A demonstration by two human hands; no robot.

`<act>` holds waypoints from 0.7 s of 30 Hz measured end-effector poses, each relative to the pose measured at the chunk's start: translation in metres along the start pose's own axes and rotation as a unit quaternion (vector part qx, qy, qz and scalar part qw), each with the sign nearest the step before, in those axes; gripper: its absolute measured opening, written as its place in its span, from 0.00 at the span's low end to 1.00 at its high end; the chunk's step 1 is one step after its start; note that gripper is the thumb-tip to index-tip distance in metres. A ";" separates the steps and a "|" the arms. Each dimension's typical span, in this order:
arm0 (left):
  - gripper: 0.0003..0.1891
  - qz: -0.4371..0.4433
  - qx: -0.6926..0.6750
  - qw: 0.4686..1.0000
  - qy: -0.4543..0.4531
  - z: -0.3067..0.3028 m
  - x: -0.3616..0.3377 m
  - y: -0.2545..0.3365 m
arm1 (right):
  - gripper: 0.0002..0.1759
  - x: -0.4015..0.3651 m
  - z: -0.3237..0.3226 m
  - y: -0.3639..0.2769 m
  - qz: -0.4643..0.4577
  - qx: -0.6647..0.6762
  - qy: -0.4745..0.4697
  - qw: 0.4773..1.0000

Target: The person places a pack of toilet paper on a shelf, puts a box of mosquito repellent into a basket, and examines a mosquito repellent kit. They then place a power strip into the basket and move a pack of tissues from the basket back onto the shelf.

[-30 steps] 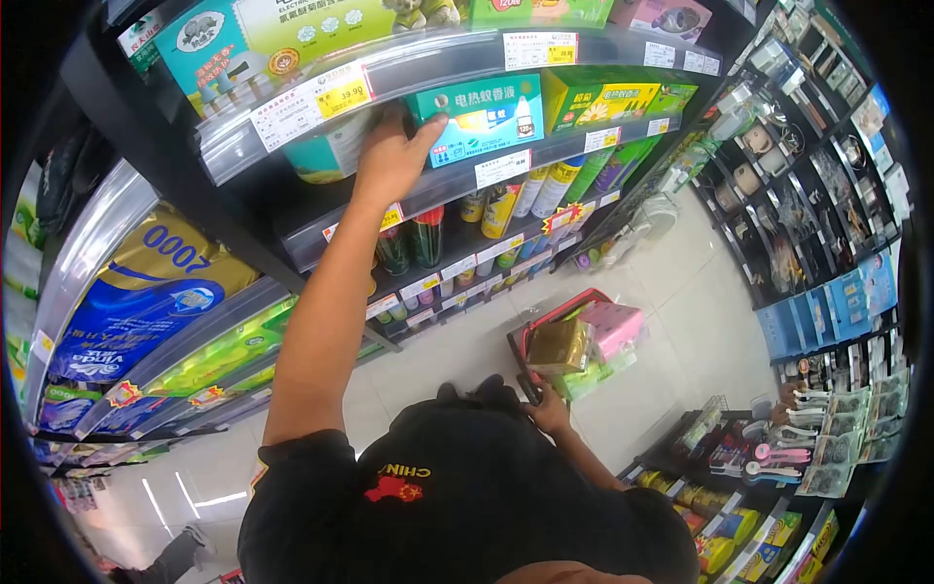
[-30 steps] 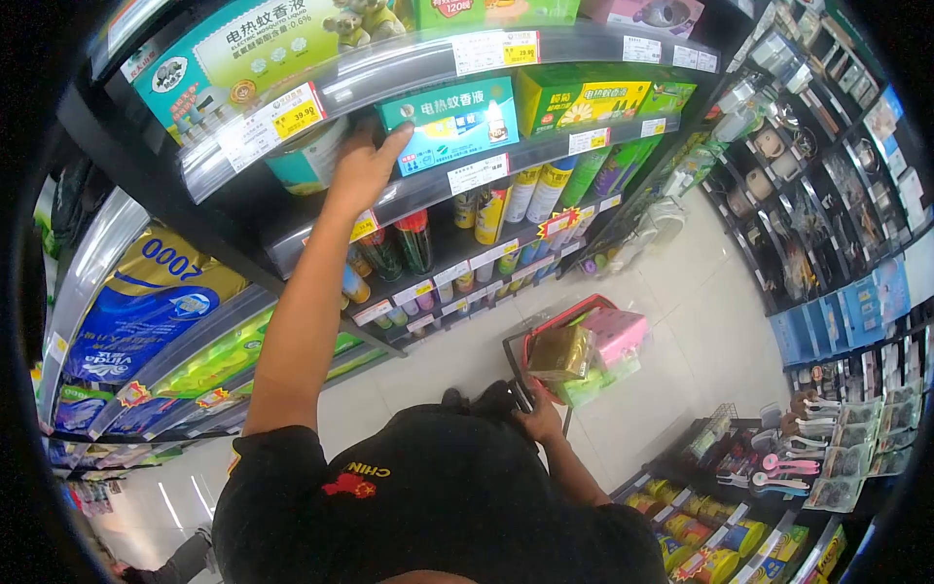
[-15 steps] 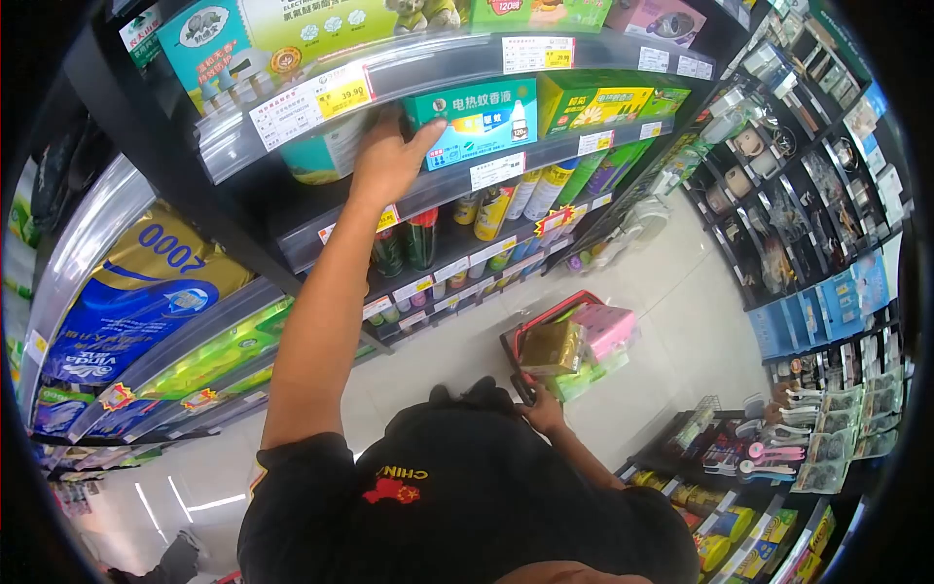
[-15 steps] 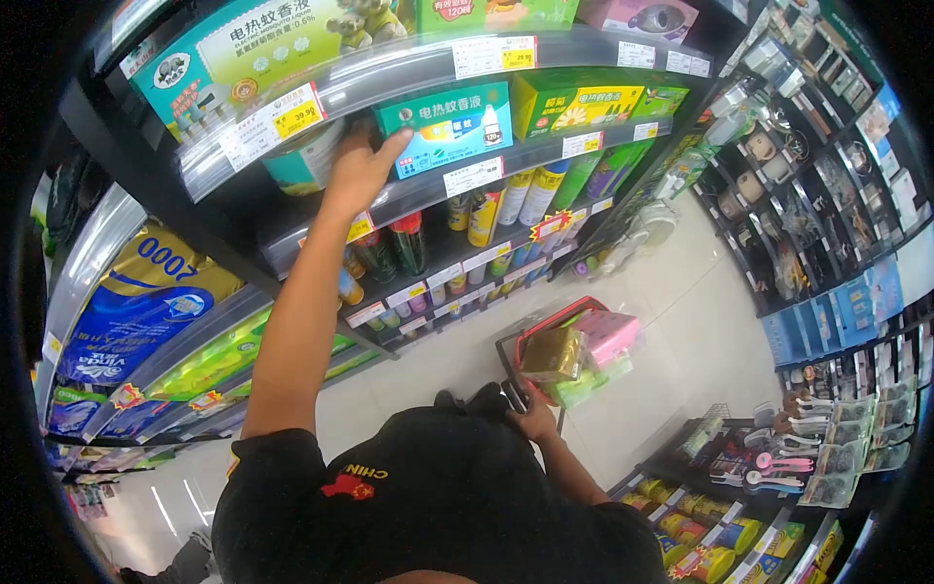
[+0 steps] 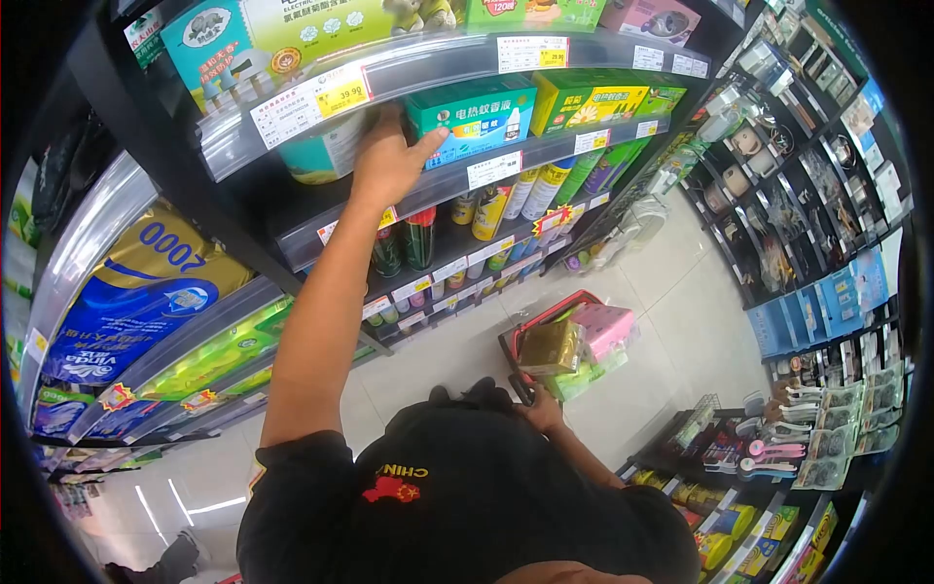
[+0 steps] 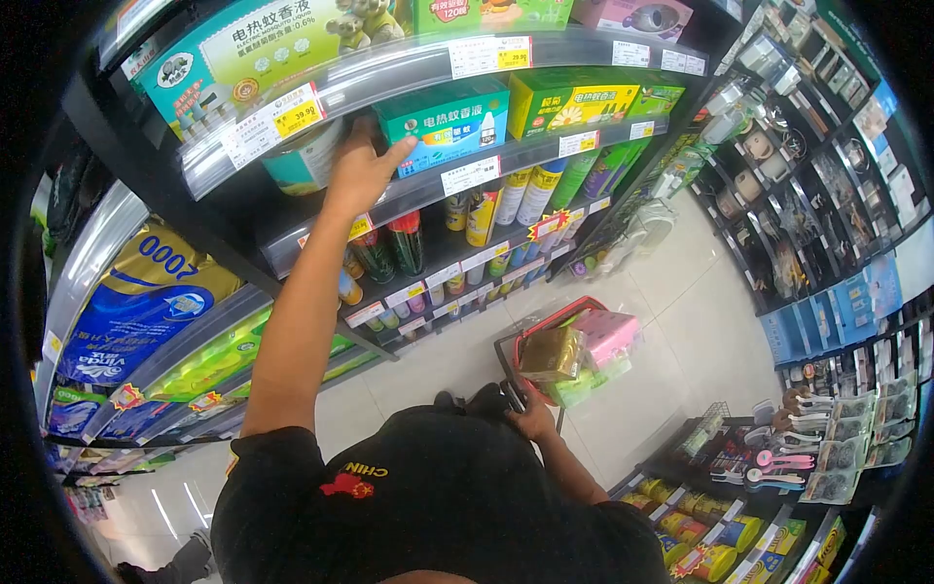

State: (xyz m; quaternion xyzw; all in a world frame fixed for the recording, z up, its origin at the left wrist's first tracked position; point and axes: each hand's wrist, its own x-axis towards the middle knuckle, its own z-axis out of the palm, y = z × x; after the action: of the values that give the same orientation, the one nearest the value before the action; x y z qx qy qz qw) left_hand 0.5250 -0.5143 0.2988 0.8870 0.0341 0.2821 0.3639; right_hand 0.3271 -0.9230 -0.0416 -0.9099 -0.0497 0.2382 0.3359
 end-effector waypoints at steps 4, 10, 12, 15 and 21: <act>0.37 0.003 0.000 1.000 0.002 0.000 0.000 0.001 | 0.43 0.001 0.000 0.001 0.001 0.003 0.000 1.000; 0.37 0.002 0.008 1.000 0.005 0.002 0.001 -0.001 | 0.44 0.001 0.001 0.004 -0.022 -0.002 0.017 1.000; 0.36 -0.001 0.010 1.000 0.004 0.002 0.001 -0.001 | 0.44 0.002 0.001 0.006 -0.027 -0.003 0.019 0.999; 0.36 0.002 0.009 1.000 0.003 0.001 0.000 0.001 | 0.44 0.001 0.002 0.006 -0.018 0.005 0.013 1.000; 0.36 0.001 0.011 1.000 0.007 0.002 0.000 0.001 | 0.43 0.002 0.003 0.003 0.000 -0.003 -0.002 1.000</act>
State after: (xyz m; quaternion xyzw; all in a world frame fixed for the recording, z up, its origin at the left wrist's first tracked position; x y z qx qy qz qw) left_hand 0.5260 -0.5161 0.2987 0.8892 0.0390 0.2881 0.3533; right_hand 0.3274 -0.9237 -0.0463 -0.9104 -0.0512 0.2401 0.3329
